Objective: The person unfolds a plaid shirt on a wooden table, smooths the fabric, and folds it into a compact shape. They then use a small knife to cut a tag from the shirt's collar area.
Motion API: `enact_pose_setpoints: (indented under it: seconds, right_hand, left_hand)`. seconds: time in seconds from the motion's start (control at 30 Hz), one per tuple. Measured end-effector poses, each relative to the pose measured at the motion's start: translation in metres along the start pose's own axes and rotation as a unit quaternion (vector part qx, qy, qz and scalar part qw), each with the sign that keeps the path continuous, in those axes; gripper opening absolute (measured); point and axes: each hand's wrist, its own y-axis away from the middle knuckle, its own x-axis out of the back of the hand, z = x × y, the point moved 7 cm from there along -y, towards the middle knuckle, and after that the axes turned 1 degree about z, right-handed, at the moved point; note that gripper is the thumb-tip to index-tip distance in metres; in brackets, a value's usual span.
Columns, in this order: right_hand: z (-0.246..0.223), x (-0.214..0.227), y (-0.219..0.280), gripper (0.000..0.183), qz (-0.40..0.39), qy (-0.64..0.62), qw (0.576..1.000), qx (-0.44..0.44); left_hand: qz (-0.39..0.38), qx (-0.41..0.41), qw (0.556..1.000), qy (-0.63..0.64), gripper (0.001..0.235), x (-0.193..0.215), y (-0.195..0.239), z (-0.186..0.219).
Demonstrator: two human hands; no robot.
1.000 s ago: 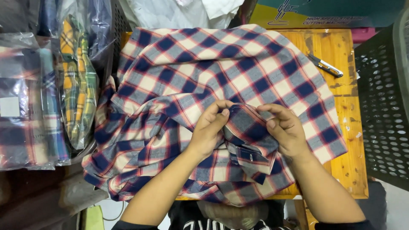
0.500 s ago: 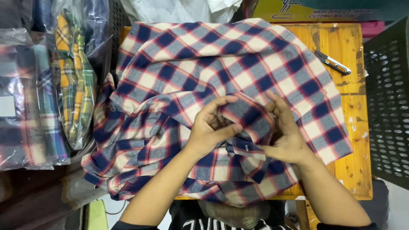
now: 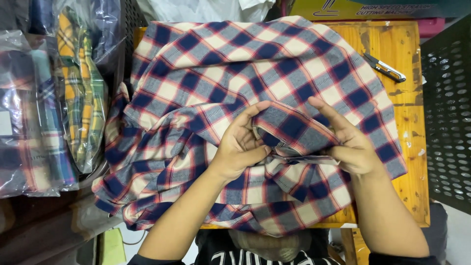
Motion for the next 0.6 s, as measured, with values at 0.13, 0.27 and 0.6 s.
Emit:
enact_pose_setpoints:
  seconds: [0.13, 0.27, 0.6]
  right_hand:
    - [0.005, 0.004, 0.0, 0.086, 0.056, -0.07, 0.996, -0.013]
    - [0.01, 0.008, 0.001, 0.085, 0.085, -0.097, 0.992, -0.007]
    - [0.007, 0.001, -0.001, 0.081, 0.078, -0.09, 0.993, 0.008]
  left_hand:
    - [-0.003, -0.008, 1.0, -0.02, 0.07, -0.001, 0.0, 0.001]
    - [-0.035, -0.017, 0.998, 0.047, 0.072, -0.01, 0.001, 0.002]
    - [-0.044, -0.023, 0.999, 0.007, 0.072, -0.009, 0.001, -0.01]
